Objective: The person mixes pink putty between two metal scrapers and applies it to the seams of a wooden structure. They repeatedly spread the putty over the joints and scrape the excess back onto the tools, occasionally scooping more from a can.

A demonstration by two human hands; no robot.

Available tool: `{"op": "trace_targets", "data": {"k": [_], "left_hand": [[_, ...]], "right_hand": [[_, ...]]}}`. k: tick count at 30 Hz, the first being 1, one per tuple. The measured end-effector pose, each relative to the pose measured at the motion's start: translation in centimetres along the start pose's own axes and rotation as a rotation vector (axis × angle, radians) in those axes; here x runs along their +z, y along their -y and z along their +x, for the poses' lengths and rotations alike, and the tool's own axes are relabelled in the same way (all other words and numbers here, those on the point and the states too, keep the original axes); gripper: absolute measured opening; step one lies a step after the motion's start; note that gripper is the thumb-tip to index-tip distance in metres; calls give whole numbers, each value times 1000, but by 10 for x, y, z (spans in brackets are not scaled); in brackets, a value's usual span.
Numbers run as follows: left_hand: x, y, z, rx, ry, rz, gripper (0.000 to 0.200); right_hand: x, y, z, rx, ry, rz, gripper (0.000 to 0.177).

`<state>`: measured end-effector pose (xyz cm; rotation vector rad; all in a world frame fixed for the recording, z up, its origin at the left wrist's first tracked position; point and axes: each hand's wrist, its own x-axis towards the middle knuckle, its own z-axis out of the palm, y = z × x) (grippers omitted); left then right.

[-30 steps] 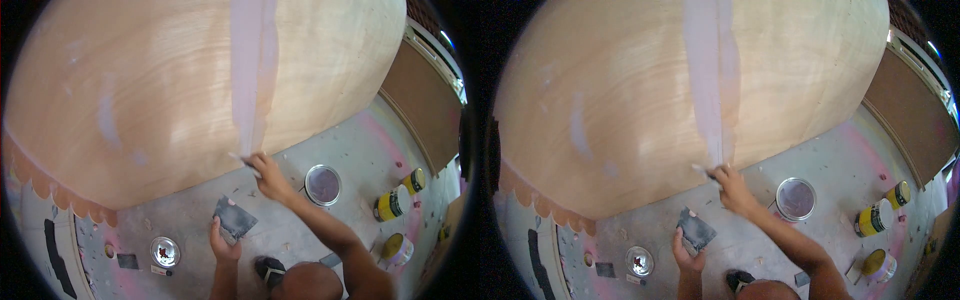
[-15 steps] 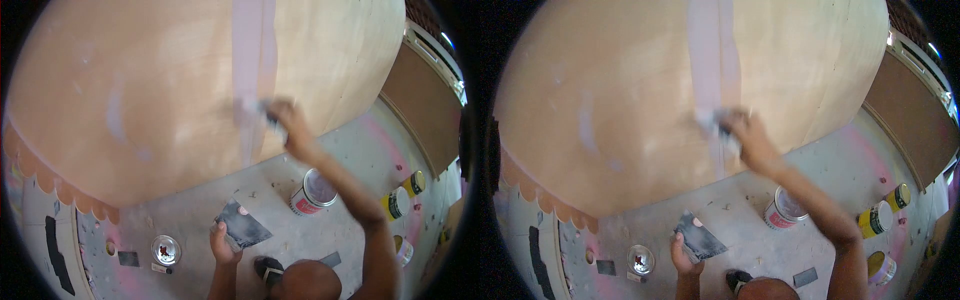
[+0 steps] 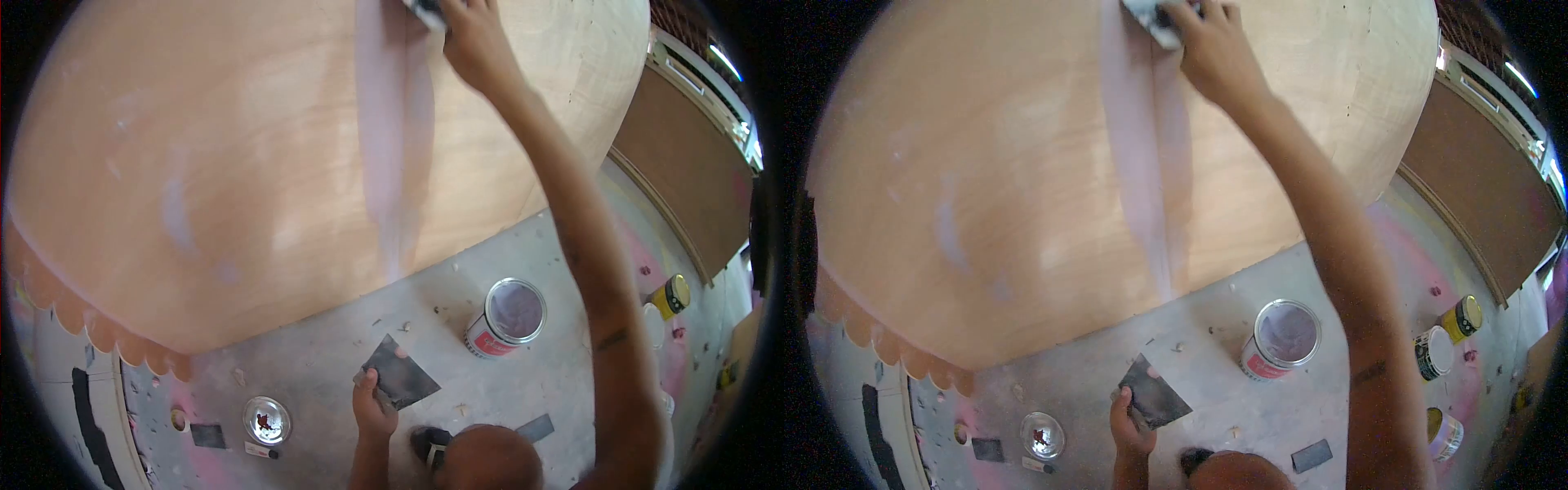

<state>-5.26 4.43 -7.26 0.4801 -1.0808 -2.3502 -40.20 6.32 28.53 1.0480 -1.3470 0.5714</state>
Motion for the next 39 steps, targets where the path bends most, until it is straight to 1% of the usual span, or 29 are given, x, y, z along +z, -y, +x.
{"op": "trace_targets", "data": {"k": [1,3,6,9,11,12,13,14,15,16,18,19,20,21,22,23,24,25,26,27,29,30,31,32,33,35,36,37,39], "left_hand": [[2,-2,-1,-7,-4,0,34],[8,-10,2,-161,-146,-279,34],[8,-9,5,-122,-102,-256,34],[8,-8,5,-134,-85,-238,35],[11,-7,5,-124,-72,-216,37],[11,-6,6,-110,-59,-200,39],[6,-4,5,-111,-61,-197,39],[0,-1,5,-115,-12,-228,41],[-4,0,5,-120,39,-259,43],[6,-7,3,-119,41,-259,43],[40,-28,2,-106,-154,-485,41],[39,-29,0,-110,-167,-480,41],[38,-30,0,-135,-147,-577,41],[37,-31,-1,-156,-127,-675,41],[30,-29,-1,-153,-133,-671,41],[19,-24,0,-94,-38,-613,41],[12,-22,-2,-37,54,-556,41],[37,-40,-9,-2,-176,-260,42],[36,-42,-12,-3,-177,-264,42],[33,-45,-12,-2,-167,-292,43],[30,-49,-12,11,-133,-331,45],[35,-52,-12,2,-138,-327,45],[42,-57,-14,62,-142,-291,44],[46,-60,-16,124,-146,-256,43],[40,-56,-15,120,-147,-254,43],[20,-44,-6,-22,-157,-324,39],[20,-41,-4,-25,-159,-322,39],[21,-38,-5,-27,-129,-299,37],[21,-33,-4,-32,-98,-275,36]], "right_hand": [[3,4,-22,48,84,7,51],[3,17,-60,121,201,22,54],[-6,39,-103,209,320,77,57],[-12,51,-130,243,359,114,56],[-20,59,-145,267,473,149,54],[-25,58,-157,269,473,150,54],[-33,56,-171,326,802,293,53],[-39,58,-185,375,1131,437,53],[-57,76,-190,384,1066,487,52],[-81,99,-194,389,1000,535,52],[-124,145,-191,496,750,1025,54],[-145,162,-193,439,773,1133,58],[-160,175,-199,376,789,1238,61],[-170,197,-211,380,787,1246,61],[-175,221,-223,508,718,1338,65],[-176,233,-231,635,642,1424,68],[-170,232,-241,638,642,1426,68],[-162,228,-253,662,781,1341,70],[-157,222,-261,682,915,1249,72],[-154,201,-248,485,1158,1056,71],[-139,174,-258,386,1073,856,71],[-134,160,-239,465,922,781,69],[-124,141,-214,535,771,703,68],[-105,115,-199,457,562,604,67],[-89,93,-170,421,519,331,64],[-65,54,-106,314,360,135,58],[-50,40,-90,255,257,60,56],[-35,30,-84,260,261,59,56],[-10,19,-87,159,258,-34,56]]}}
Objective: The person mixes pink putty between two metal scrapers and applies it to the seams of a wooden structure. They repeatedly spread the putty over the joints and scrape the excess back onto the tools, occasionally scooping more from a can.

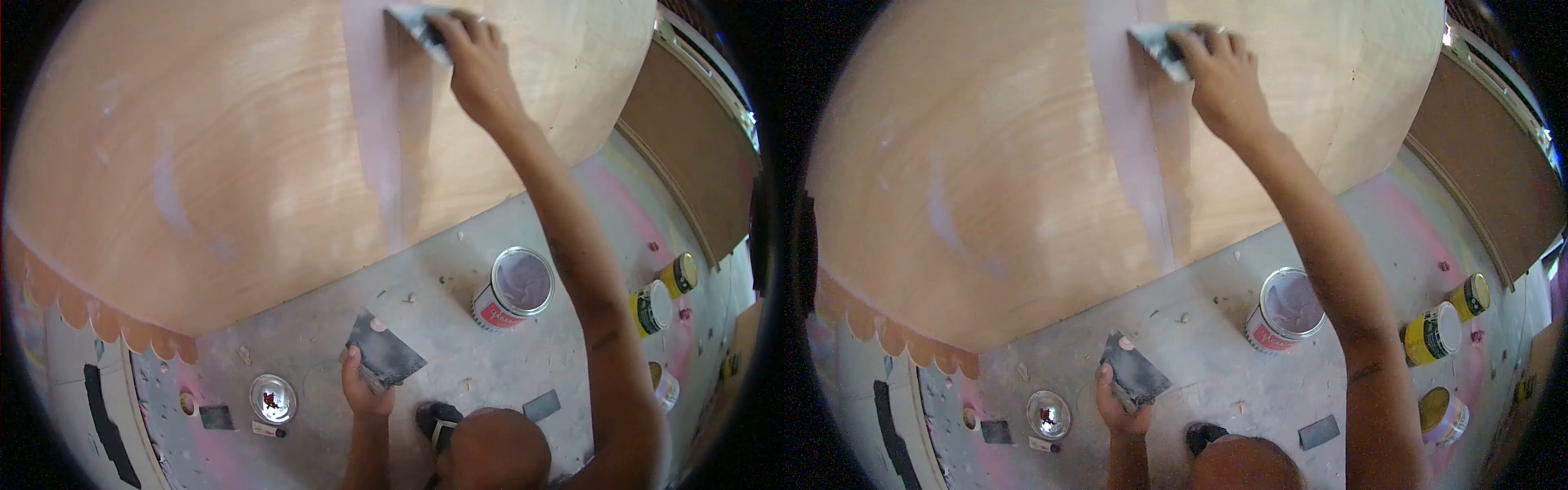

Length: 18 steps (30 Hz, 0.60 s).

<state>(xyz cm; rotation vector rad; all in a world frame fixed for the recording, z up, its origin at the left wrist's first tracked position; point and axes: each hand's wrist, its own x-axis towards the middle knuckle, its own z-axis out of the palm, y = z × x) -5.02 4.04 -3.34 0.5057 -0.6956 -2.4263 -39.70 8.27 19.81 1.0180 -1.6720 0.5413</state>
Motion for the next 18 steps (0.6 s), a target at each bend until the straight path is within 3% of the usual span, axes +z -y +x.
{"op": "trace_targets", "data": {"k": [6,9,11,13,15,17,18], "left_hand": [[-17,15,6,-60,-74,-25,32],[-29,21,7,51,-164,174,30],[-18,13,8,-81,-86,-28,30],[-9,10,9,-70,-61,-32,30],[-3,10,5,-57,-35,-40,30],[5,11,5,-96,-137,-262,34],[8,11,1,-89,-129,-268,34]], "right_hand": [[50,31,-104,113,162,22,65],[47,39,-128,155,262,90,64],[32,43,-134,149,261,84,62],[5,42,-137,148,774,89,62],[-19,57,-159,316,671,613,60],[-64,95,-184,306,523,1001,61],[-88,112,-192,159,532,1123,59]]}}
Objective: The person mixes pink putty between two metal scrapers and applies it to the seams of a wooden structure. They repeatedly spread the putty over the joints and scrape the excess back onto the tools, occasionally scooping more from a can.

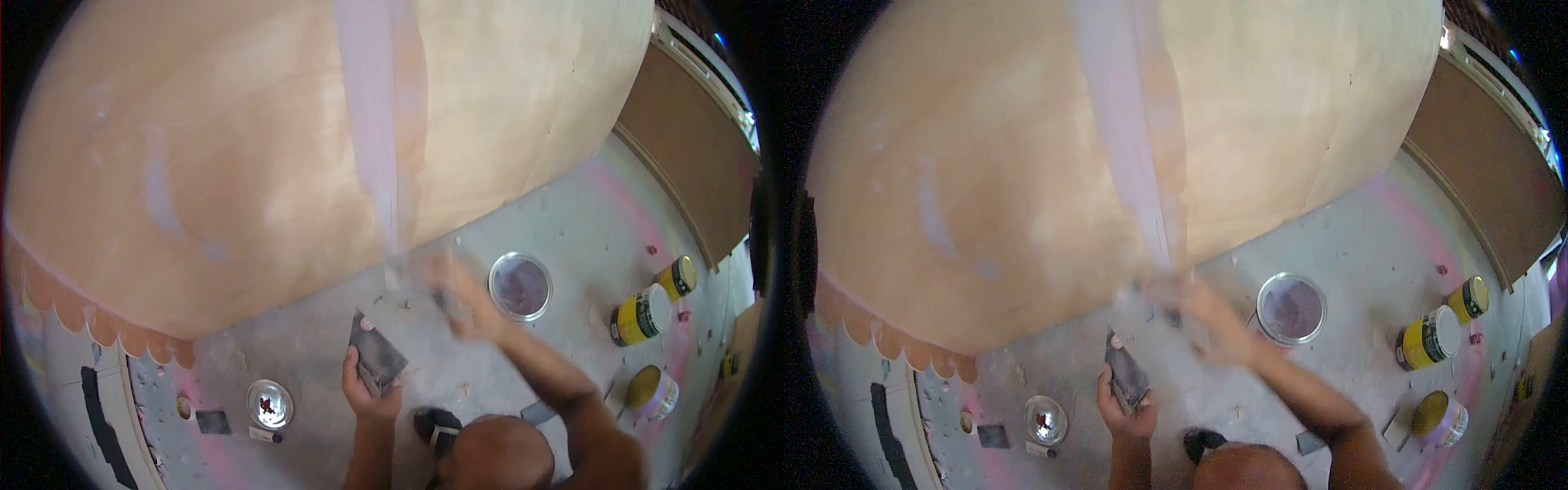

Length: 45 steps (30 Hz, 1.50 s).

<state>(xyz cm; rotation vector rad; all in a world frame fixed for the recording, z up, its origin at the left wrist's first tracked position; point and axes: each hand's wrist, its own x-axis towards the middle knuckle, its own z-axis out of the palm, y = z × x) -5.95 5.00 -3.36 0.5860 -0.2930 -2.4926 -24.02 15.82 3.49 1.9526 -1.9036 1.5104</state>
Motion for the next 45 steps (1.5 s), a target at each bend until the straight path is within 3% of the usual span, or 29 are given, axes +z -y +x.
{"op": "trace_targets", "data": {"k": [2,3,5,6,7,9,11,12,14,17,22,24,28,30,32,34,35,38,39,40,45], "left_hand": [[6,1,-3,4,136,62,39],[0,4,-4,3,147,62,39],[-13,11,-3,288,24,432,44],[15,-3,-15,136,12,275,45],[14,-8,-14,150,24,269,45],[8,-18,-12,187,133,255,46],[10,-30,-11,259,123,335,46],[11,-31,-11,313,109,420,47],[17,-30,-6,388,57,359,47],[20,-33,-13,535,19,345,47],[17,-40,-19,734,151,551,45],[10,-49,-25,731,259,1009,42],[5,-66,-23,760,391,1163,35],[3,-78,-18,752,627,1529,31],[3,-75,-18,703,575,1411,30],[-3,-70,-19,580,462,1249,31],[-8,-67,-16,584,474,1252,31],[-15,-60,-11,659,432,1094,32],[-16,-61,-11,569,403,1080,33],[-18,-61,-11,479,372,1062,34],[-23,-59,-5,466,365,1035,37]], "right_hand": [[42,12,-44,205,235,365,62],[58,18,-52,200,231,357,62],[81,25,-55,153,-126,317,67],[67,15,-52,250,59,217,74],[53,8,-53,232,61,212,74],[30,-3,-57,318,240,-86,66],[30,3,-68,472,-181,51,45],[27,18,-63,478,-159,57,45],[23,67,-44,777,-791,1216,29],[45,94,-39,845,-524,1002,26],[55,103,-10,884,-406,730,26],[52,102,1,858,-379,683,26],[40,99,31,826,-405,628,30],[24,103,62,792,-463,477,32],[-1,101,97,705,-397,276,29],[-25,90,146,257,-310,132,32],[-48,101,175,217,-199,-139,33],[-87,112,276,-322,-338,-692,32],[-102,116,307,-378,-374,-859,35],[-96,142,310,-258,-404,-933,39],[-87,137,355,-105,-454,-1249,32]]}}
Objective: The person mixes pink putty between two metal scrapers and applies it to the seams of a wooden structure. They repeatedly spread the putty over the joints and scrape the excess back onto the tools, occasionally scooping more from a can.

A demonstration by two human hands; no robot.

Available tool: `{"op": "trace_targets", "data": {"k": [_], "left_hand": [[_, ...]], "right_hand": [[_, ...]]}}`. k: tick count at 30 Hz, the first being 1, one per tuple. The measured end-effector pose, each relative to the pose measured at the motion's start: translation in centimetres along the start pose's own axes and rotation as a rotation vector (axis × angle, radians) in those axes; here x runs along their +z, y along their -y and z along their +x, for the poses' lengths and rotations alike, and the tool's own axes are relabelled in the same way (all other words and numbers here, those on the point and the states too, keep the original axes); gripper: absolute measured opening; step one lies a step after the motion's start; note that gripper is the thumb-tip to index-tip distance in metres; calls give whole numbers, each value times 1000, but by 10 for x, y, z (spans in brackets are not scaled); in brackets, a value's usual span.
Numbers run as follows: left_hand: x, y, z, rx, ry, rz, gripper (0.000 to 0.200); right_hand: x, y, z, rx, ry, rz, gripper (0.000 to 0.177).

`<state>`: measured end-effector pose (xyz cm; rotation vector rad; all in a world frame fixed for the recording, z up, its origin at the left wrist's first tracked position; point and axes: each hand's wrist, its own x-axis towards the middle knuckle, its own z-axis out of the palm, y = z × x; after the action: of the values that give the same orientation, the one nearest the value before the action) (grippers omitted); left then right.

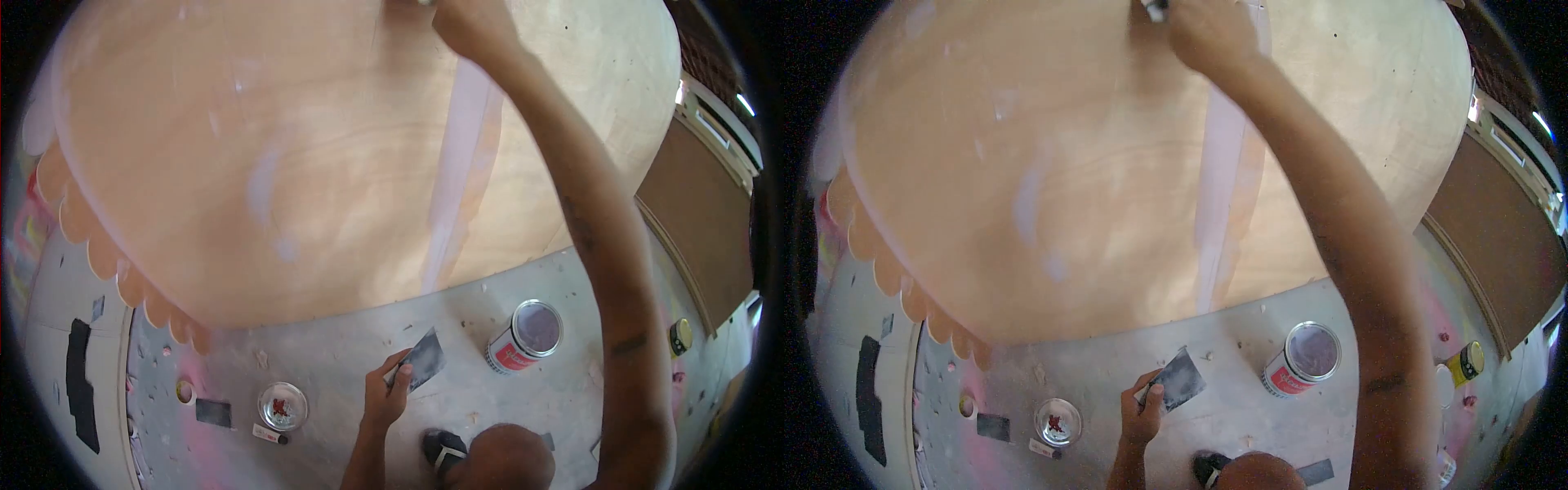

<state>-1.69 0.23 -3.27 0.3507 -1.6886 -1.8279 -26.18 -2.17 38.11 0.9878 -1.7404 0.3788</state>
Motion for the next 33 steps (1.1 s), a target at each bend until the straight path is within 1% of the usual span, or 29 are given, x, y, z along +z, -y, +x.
{"op": "trace_targets", "data": {"k": [2,4,5,7,8,11,13,14,16,17,18,19,20,22,23,24,26,27,28,29,30,32,33], "left_hand": [[-1,1,2,-17,-2,-18,38],[-3,1,3,-28,-26,-66,39],[-4,-1,2,-30,-24,-66,39],[-4,-5,4,-19,-40,-83,40],[-4,-5,4,-16,-40,-84,40],[-1,-1,6,-14,-52,-108,41],[1,4,6,-38,-50,-216,40],[-2,7,5,-40,-47,-210,40],[-2,12,4,-88,-81,-256,40],[-2,12,6,-87,-83,-262,40],[-2,9,8,-110,-127,-342,39],[0,6,10,-134,-171,-422,38],[2,1,11,-135,-170,-424,38],[7,-19,15,-217,-352,-674,36],[5,-24,15,-163,-285,-725,35],[4,-33,13,-141,-299,-729,35],[0,-57,12,-130,-235,-999,36],[-4,-61,10,-96,-262,-1013,36],[-10,-63,8,-107,-156,-1259,37],[-13,-67,6,-116,-30,-1498,37],[-11,-77,6,-90,-38,-1504,37],[-4,-99,6,-266,-377,-1281,39],[-5,-98,1,-157,-276,-1154,40]], "right_hand": [[36,-4,-11,-59,-111,-105,36],[36,1,-28,-82,-122,-16,37],[32,1,-32,-81,-119,-17,37],[18,1,-33,-67,62,30,37],[9,-1,-28,-68,60,29,37],[-6,-5,-6,-42,-138,91,33],[-2,-2,-1,-31,-110,59,33],[0,-1,1,-21,-79,28,34],[19,-2,-8,-16,-70,58,36],[28,-3,-18,-58,-142,38,36],[27,0,-24,-99,-215,18,36],[24,0,-26,-76,-143,-26,39],[18,-4,-27,-78,-141,-28,39],[0,-13,-28,-89,178,126,42],[-6,-14,-37,-153,110,205,42],[-12,-9,-48,-232,32,291,42],[-47,22,-99,-281,39,763,41],[-46,33,-139,-235,102,986,41],[-55,45,-179,-247,235,1174,39],[-73,59,-207,-407,323,1331,41],[-81,71,-232,-78,956,1402,40],[-65,89,-287,-476,395,1486,40],[-60,95,-292,-476,400,1500,40]]}}
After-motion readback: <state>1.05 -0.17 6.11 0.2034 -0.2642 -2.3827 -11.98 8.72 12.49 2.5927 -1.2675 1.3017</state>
